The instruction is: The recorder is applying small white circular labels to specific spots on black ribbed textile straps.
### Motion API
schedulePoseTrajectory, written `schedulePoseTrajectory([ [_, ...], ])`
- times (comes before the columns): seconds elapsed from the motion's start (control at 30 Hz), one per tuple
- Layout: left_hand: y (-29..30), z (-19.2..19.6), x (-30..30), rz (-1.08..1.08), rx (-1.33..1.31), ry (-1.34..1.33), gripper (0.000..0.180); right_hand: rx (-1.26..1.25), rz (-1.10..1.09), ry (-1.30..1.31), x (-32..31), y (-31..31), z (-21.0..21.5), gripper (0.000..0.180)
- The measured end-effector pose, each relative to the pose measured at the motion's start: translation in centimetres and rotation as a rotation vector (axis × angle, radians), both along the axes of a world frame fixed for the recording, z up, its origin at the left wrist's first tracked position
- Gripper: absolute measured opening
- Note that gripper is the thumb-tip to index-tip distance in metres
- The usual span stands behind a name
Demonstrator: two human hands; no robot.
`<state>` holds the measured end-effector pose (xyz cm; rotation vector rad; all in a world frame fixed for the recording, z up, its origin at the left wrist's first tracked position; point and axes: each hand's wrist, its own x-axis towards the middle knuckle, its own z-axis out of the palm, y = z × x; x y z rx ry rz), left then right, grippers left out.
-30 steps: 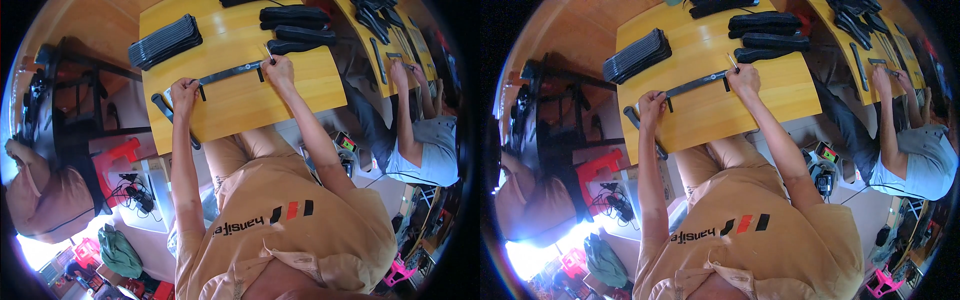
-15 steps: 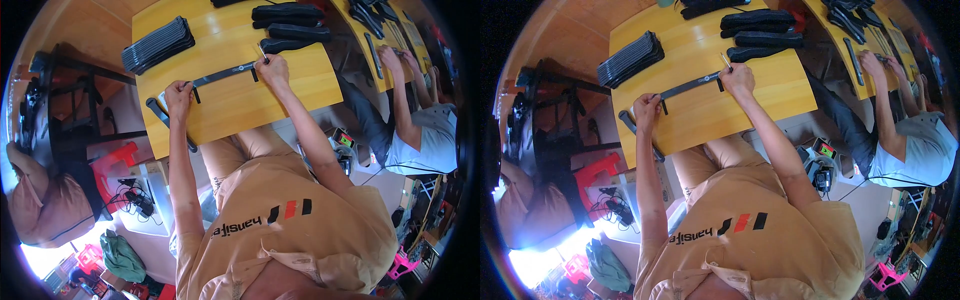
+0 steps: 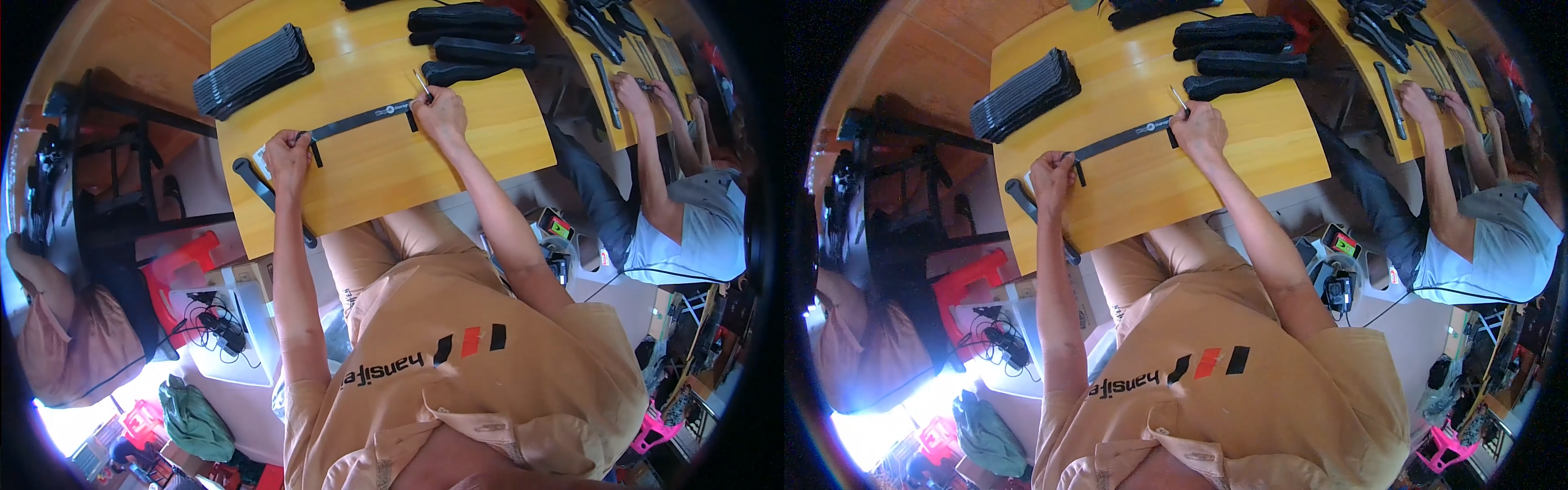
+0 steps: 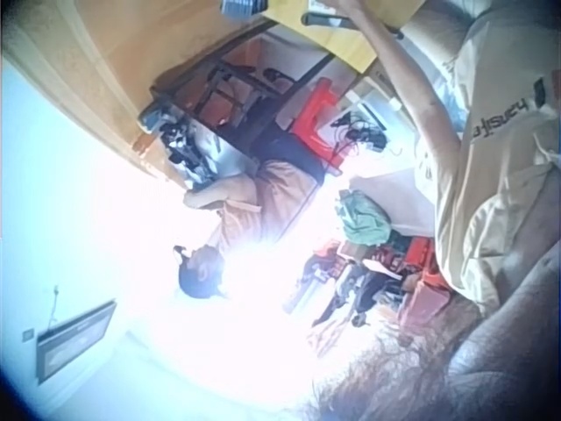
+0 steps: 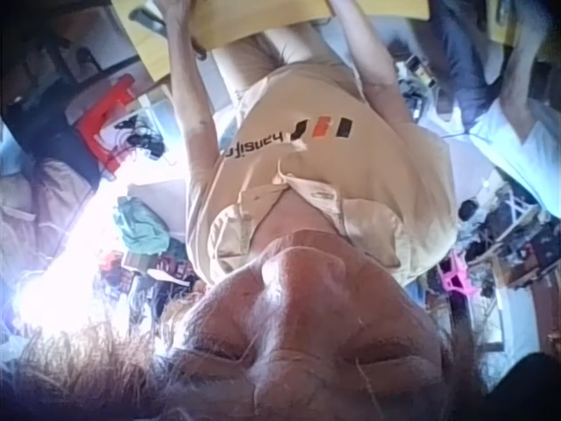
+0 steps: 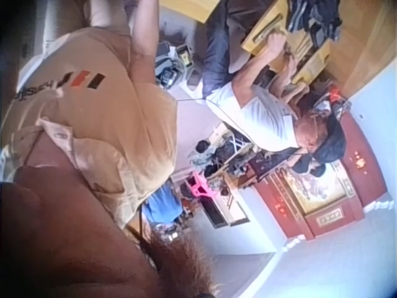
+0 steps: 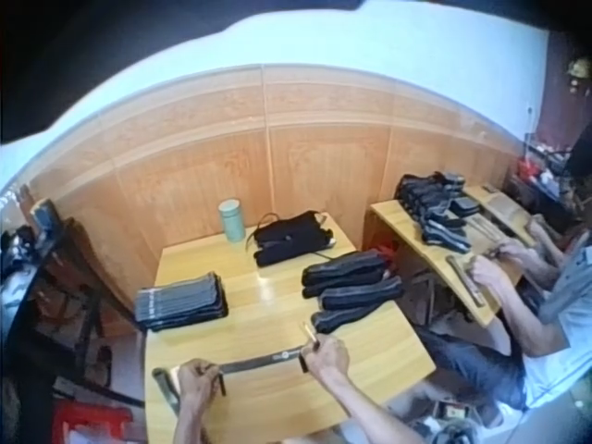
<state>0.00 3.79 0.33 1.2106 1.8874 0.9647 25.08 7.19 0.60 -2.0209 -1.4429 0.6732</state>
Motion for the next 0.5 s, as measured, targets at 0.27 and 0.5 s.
schedulePoseTrajectory([
  [0.27,-0.18,0.42,0.81,0.063,0.024,0.105,0.017,0.010,-0.005,-0.048,-0.36,-0.20,0.71,0.018],
  [0.5,-0.09,0.02,0.68,0.057,-0.005,0.147,0.017,0.029,0.019,-0.069,-0.42,-0.31,0.56,0.017],
])
